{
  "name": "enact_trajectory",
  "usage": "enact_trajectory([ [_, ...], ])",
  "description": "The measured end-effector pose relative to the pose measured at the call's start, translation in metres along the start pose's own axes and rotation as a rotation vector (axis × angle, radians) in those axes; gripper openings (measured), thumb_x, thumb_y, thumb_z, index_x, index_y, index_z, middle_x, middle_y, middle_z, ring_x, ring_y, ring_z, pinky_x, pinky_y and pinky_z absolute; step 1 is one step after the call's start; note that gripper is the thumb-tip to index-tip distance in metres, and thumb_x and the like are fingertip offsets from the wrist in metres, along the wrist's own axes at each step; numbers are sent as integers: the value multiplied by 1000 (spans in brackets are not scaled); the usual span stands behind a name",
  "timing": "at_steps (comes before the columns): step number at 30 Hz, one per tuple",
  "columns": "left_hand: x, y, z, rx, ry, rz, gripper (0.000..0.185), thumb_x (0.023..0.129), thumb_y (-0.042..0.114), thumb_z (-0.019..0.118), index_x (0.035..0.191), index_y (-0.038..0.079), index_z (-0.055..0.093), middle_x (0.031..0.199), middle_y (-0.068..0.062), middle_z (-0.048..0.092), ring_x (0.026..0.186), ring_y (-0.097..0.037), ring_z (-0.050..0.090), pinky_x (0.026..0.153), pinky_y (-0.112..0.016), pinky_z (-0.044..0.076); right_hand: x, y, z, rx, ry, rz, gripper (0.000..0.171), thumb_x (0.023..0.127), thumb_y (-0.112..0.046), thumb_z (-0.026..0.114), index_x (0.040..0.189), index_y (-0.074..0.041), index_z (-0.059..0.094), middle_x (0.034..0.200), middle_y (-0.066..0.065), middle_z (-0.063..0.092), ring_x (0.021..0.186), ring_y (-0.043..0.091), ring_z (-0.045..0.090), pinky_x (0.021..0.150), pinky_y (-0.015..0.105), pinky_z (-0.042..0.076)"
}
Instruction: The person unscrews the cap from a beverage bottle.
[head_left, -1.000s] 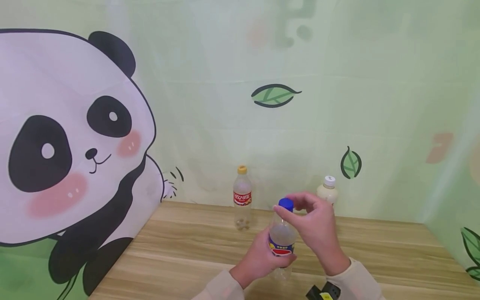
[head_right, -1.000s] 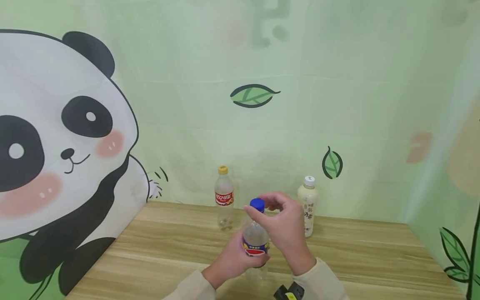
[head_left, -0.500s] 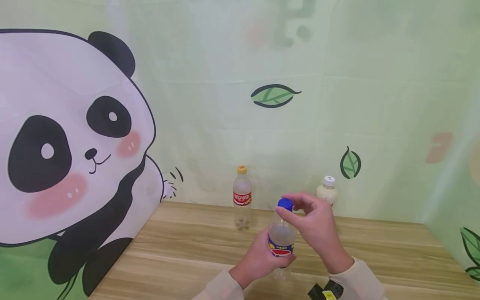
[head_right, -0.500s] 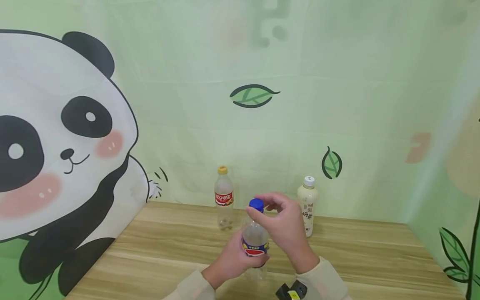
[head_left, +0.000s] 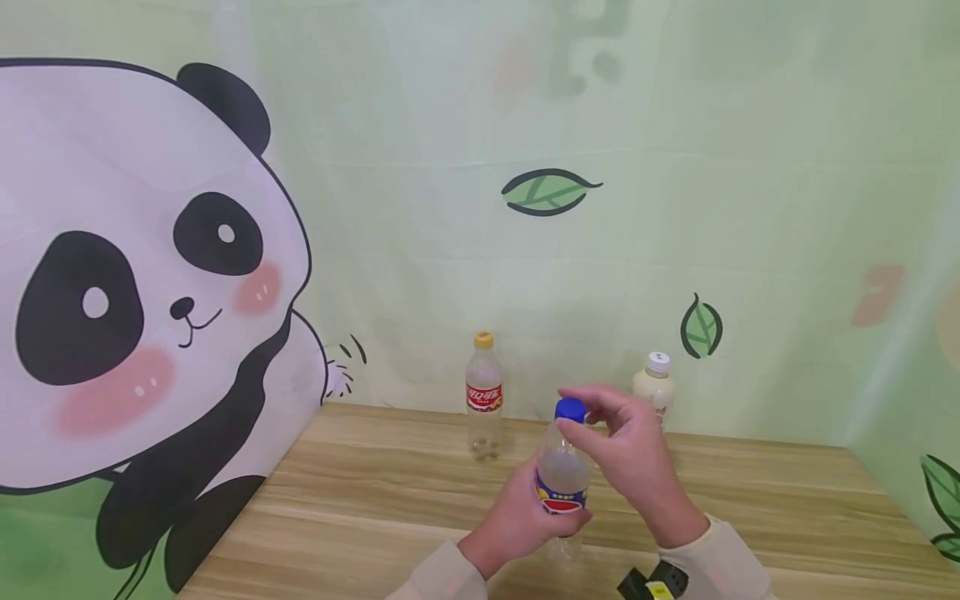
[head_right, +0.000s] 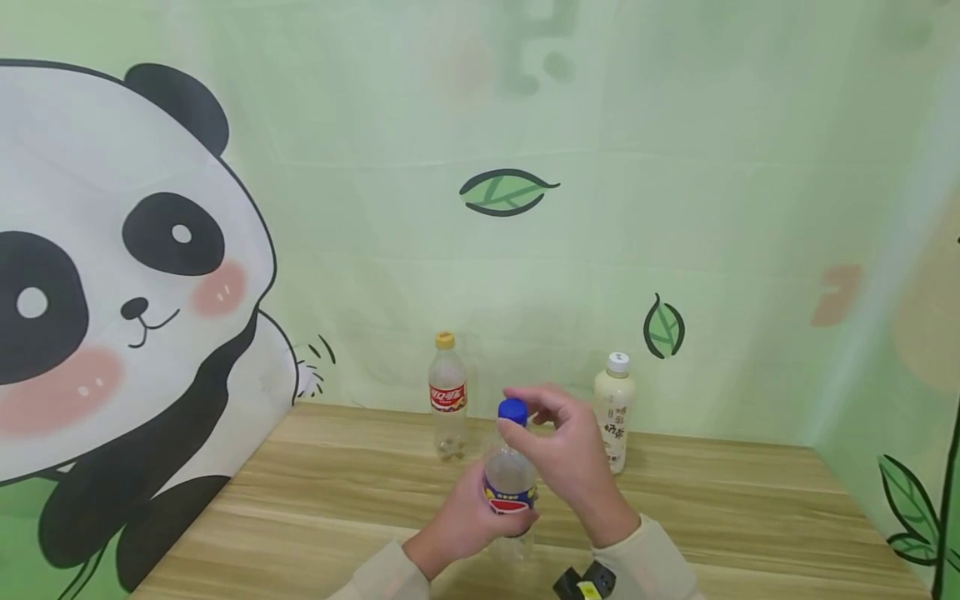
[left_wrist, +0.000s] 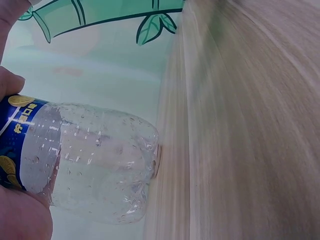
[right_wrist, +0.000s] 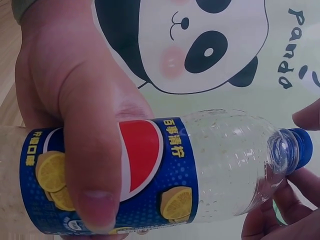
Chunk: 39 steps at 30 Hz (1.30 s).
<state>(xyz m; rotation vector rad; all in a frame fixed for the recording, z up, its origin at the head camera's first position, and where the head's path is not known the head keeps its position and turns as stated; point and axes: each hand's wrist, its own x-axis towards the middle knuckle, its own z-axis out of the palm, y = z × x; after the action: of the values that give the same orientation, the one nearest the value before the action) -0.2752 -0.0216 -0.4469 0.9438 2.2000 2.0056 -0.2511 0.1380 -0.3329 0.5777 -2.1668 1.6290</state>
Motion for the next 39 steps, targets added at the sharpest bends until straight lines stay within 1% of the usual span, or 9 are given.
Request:
enact_trajectory([
  [3, -1, 0, 0, 9, 10, -5, 51, 81, 14, 84, 124, 17, 58, 104, 3, 68, 90, -7, 66, 85, -26, 57, 1, -1, 0, -25, -6, 12, 42, 86, -13, 82, 126, -7, 71, 112, 9, 74, 94, 12, 66, 82, 26, 53],
  [5, -1, 0, 0, 11, 13, -10, 51, 81, 15, 85, 124, 17, 57, 104, 3, 68, 90, -7, 66, 85, -26, 57, 1, -2, 1, -51, 12, 42, 44, 84, -18, 84, 125, -8, 70, 113, 9, 74, 97, 13, 66, 83, 25, 53],
  [8, -2, 0, 0, 17, 10, -10, 51, 81, 15, 85, 123, 18, 57, 102, 3, 68, 89, -7, 67, 85, -26, 58, 0, -6, 3, -106, 73, 98, 43, 79, -28, 89, 114, -10, 70, 106, 6, 73, 95, 17, 65, 81, 25, 52],
  [11, -2, 1, 0, 22, 6, -10, 50, 81, 15, 84, 124, 18, 57, 101, 3, 68, 88, -7, 66, 84, -26, 57, -2, -9, 6, -154, 127, 138, 44, 74, -36, 93, 103, -12, 70, 95, 5, 71, 88, 20, 61, 77, 25, 51],
  [13, -2, 1, 0, 24, 6, -10, 51, 81, 15, 84, 124, 18, 57, 101, 4, 68, 89, -6, 66, 85, -25, 57, -2, -10, 7, -161, 146, 147, 44, 72, -37, 94, 98, -12, 70, 92, 5, 70, 85, 21, 60, 76, 25, 51],
  [18, -3, 3, 1, 21, 9, -16, 52, 81, 14, 84, 125, 18, 57, 103, 5, 68, 91, -6, 66, 87, -25, 56, -2, -11, 9, -153, 165, 143, 42, 71, -36, 94, 95, -10, 72, 89, 4, 72, 81, 17, 60, 74, 24, 50],
  [27, -2, 2, 1, 12, 8, -15, 52, 80, 14, 84, 125, 17, 57, 103, 4, 67, 90, -6, 66, 85, -25, 57, 0, -8, 8, -116, 160, 141, 38, 73, -35, 93, 96, -12, 74, 88, 4, 72, 81, 19, 64, 75, 24, 53],
  [33, -2, -1, 1, 12, 12, -27, 51, 80, 14, 84, 123, 16, 58, 103, 4, 68, 89, -6, 66, 84, -25, 57, 0, -7, 6, -113, 139, 160, 38, 75, -38, 92, 100, -14, 76, 93, 2, 75, 87, 19, 65, 79, 25, 54],
  [39, -1, 0, 2, 11, 18, -32, 51, 80, 12, 84, 124, 17, 58, 104, 4, 68, 91, -7, 66, 85, -25, 57, 0, -8, 4, -75, 104, 149, 34, 79, -33, 90, 103, -13, 77, 99, 3, 75, 89, 19, 66, 81, 26, 54],
])
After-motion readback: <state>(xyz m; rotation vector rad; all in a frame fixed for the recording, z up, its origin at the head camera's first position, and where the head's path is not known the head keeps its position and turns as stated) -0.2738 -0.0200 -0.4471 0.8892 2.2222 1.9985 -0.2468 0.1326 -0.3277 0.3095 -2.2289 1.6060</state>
